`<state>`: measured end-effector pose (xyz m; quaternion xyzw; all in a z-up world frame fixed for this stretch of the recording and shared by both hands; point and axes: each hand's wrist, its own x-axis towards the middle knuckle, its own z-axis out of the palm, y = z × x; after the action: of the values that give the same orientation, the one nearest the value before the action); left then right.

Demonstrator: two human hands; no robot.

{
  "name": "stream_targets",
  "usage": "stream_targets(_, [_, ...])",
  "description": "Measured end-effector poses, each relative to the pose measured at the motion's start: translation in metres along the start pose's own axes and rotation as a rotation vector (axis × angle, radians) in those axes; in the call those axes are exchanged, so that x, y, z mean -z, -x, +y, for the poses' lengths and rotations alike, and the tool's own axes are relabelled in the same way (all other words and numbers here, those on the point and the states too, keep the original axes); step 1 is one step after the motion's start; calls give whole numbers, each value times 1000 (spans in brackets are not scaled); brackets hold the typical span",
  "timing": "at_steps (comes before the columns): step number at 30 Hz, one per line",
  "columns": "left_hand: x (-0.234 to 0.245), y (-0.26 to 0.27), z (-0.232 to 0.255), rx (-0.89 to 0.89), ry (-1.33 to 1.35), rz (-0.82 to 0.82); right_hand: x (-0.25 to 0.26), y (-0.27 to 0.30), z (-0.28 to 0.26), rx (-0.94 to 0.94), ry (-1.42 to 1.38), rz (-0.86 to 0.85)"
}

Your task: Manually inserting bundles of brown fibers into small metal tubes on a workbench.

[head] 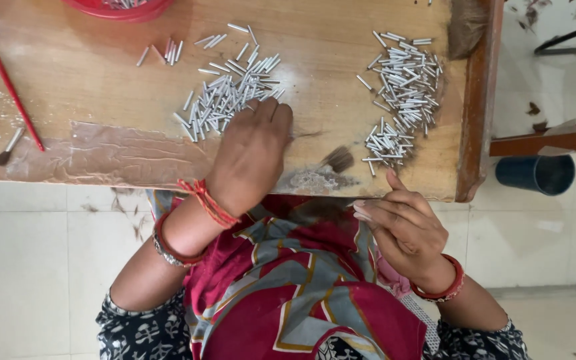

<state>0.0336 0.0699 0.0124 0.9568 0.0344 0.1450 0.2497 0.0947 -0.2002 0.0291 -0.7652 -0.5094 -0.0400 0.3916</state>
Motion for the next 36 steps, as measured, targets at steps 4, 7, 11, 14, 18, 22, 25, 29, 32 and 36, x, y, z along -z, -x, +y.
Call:
stream_targets(4, [-11, 23, 40, 0, 623, -40, 2, 7, 4, -7, -46, 11])
stream_targets(7, [-58, 46, 52, 178, 1737, -211, 3, 18, 6, -23, -60, 24])
stream_targets(11, [-71, 52, 62, 427, 2057, -247, -5, 32, 12, -9, -80, 79])
stream_targets(14, [-75, 55, 64, 467, 2143, -283, -10, 43, 17, -10, -90, 93])
stream_targets(18, [-76, 58, 65, 499, 2177, -317, -14, 49, 21, -19, -103, 100])
stream_targets(22, [-75, 59, 67, 546, 2193, -324, -13, 44, 18, -27, -83, 90])
stream_targets(25, [-74, 58, 68, 620, 2168, -292, -9, 38, 16, 5, -40, 55])
stream_targets(29, [-81, 59, 64, 552, 1943, -116, -1, 17, 4, 45, 65, -11])
stream_targets(32, [-87, 59, 61, 492, 1812, 4, -1, 7, -3, 9, 54, 3])
stream_targets(36, [-91, 60, 58, 422, 1784, 46, -2, 5, -3, -45, 5, 22])
